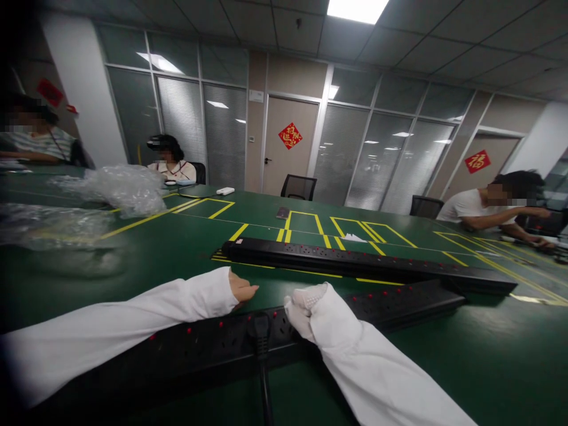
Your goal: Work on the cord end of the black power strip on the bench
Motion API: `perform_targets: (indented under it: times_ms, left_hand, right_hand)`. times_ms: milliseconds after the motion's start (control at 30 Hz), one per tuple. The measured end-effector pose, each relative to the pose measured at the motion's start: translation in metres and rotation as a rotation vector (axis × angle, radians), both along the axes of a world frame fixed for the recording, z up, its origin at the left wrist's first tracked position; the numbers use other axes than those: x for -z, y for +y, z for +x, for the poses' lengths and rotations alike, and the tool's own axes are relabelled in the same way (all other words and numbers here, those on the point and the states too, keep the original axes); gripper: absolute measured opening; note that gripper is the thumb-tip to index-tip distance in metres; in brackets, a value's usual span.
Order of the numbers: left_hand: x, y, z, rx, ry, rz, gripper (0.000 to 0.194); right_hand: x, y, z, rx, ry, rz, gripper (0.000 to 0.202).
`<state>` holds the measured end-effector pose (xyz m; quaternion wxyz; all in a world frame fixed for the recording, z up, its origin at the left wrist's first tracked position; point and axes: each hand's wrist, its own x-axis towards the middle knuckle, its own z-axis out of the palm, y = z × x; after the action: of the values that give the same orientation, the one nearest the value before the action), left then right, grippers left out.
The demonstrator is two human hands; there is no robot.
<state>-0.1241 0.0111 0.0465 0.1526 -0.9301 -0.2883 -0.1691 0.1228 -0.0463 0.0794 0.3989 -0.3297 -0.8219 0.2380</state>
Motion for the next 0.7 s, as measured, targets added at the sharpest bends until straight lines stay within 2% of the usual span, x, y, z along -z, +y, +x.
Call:
perform_targets:
  times_ms: [67, 167, 233, 400, 700]
  left_hand:
    - [0.0, -0.001, 0.002, 0.017, 0.0, 0.042, 0.027]
    - [0.001, 0.001, 0.004, 0.025, -0.017, 0.074, 0.036]
    - [0.002, 0.002, 0.004, 0.035, -0.023, 0.087, 0.037]
    - [0.001, -0.002, -0.001, 0.057, -0.002, 0.15, 0.034]
    - [-0.022, -0.019, -0.006, 0.067, 0.141, 0.176, 0.023]
  right_hand:
    - [-0.001, -0.008, 0.006, 0.055, -0.155, 0.183, 0.047]
    - [0.005, -0.016, 0.022, 0.183, -0.472, 0.563, 0.032]
    - [0.012, -0.018, 0.034, 0.262, -0.534, 0.693, 0.03]
    - [0.014, -0.015, 0.052, 0.361, -0.488, 0.716, 0.033]
    - [-0.016, -0.025, 0.054, 0.407, -0.442, 0.708, 0.033]
